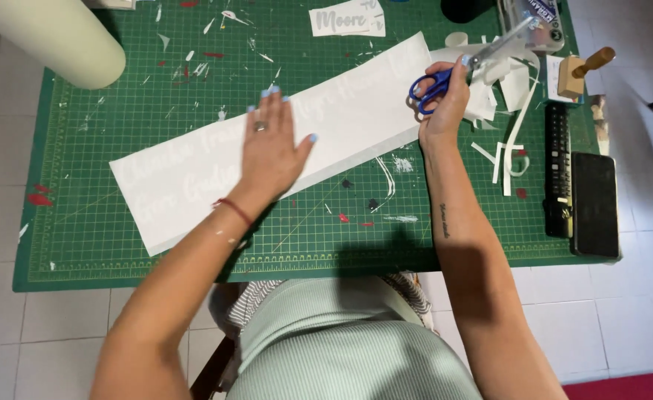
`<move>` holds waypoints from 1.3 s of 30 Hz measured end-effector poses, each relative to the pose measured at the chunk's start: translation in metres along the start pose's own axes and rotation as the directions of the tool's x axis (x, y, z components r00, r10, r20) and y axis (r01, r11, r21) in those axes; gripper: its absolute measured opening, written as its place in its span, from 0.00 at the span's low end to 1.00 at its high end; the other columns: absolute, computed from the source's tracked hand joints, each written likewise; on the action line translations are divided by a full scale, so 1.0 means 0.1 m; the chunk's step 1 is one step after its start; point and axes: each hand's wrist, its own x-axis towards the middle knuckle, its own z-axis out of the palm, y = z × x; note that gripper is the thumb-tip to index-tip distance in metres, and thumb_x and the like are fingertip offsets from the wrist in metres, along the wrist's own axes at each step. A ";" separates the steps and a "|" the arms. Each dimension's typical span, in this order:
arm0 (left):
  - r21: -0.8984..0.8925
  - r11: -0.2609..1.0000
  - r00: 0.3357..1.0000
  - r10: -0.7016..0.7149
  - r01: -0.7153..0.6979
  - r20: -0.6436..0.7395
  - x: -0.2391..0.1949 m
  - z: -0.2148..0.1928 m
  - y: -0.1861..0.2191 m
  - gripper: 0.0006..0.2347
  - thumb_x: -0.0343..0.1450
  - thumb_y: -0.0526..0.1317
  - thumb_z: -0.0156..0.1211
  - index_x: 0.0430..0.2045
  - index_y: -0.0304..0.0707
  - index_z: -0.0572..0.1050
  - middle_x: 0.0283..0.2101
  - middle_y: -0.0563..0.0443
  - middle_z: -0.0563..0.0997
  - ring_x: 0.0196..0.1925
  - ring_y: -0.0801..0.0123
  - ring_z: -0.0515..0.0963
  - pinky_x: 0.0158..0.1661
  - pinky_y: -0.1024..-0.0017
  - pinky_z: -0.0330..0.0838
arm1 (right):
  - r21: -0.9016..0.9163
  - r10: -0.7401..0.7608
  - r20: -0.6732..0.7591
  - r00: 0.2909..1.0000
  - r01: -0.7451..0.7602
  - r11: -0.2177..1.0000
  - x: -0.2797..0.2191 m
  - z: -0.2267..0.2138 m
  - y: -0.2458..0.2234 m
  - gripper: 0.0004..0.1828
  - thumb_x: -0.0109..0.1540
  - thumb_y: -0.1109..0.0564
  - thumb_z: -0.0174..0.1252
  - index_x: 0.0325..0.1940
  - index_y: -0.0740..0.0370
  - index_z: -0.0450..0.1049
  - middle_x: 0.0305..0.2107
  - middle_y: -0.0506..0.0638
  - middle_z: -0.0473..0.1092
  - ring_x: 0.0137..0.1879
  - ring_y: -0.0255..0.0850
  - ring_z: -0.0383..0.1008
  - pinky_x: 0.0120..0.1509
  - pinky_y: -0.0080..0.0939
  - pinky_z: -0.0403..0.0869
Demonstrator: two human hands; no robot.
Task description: The person uses blue-handled scissors to cut a small piece of white paper with printed text on a green cutting mat. They then cut a long strip from a larger sheet of white paper, trim the edges, and fold the resulting strip in half.
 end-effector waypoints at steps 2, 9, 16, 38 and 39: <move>-0.006 0.999 0.999 0.033 -0.033 0.019 0.23 0.07 0.24 0.36 0.83 0.62 0.25 0.79 0.29 0.44 0.83 0.33 0.39 0.85 0.47 0.36 0.79 0.49 0.30 | -0.045 -0.043 -0.058 0.997 0.041 0.998 0.03 -0.03 -0.01 0.29 0.66 0.32 0.53 0.34 0.61 0.76 0.17 0.53 0.72 0.13 0.31 0.57 0.15 0.28 0.53; -0.039 0.987 0.988 0.155 -0.155 0.000 0.93 0.34 1.23 0.34 0.82 0.59 0.35 0.79 0.33 0.48 0.84 0.38 0.44 0.86 0.53 0.38 0.79 0.50 0.31 | -0.038 0.022 -0.091 0.996 -0.026 0.999 0.00 0.04 -0.05 0.31 0.65 0.30 0.49 0.34 0.61 0.75 0.16 0.53 0.70 0.12 0.31 0.54 0.14 0.29 0.50; 0.076 0.960 0.962 0.272 -0.269 -0.032 1.41 0.81 1.44 0.32 0.81 0.60 0.28 0.81 0.43 0.51 0.85 0.48 0.45 0.86 0.56 0.40 0.79 0.51 0.31 | -0.046 0.017 -0.060 0.998 -0.019 0.999 0.05 -0.02 0.01 0.32 0.67 0.31 0.47 0.35 0.61 0.75 0.16 0.53 0.71 0.16 0.31 0.61 0.17 0.25 0.49; 0.057 0.994 0.996 -0.092 0.092 -0.005 -1.53 -0.30 -1.38 0.32 0.83 0.56 0.24 0.80 0.34 0.49 0.84 0.38 0.47 0.85 0.48 0.41 0.78 0.46 0.36 | -0.105 0.015 -0.008 1.000 -0.016 0.994 -0.02 0.01 -0.03 0.32 0.65 0.29 0.49 0.36 0.61 0.77 0.18 0.52 0.72 0.14 0.30 0.56 0.16 0.28 0.52; 0.051 0.995 0.994 -0.079 0.083 -0.071 -1.56 -0.22 -1.45 0.31 0.84 0.55 0.27 0.80 0.33 0.51 0.84 0.36 0.48 0.85 0.44 0.44 0.77 0.42 0.38 | -0.105 0.013 -0.008 1.000 -0.013 0.994 -0.01 0.01 -0.03 0.32 0.65 0.29 0.49 0.36 0.61 0.77 0.18 0.52 0.72 0.14 0.29 0.56 0.16 0.28 0.53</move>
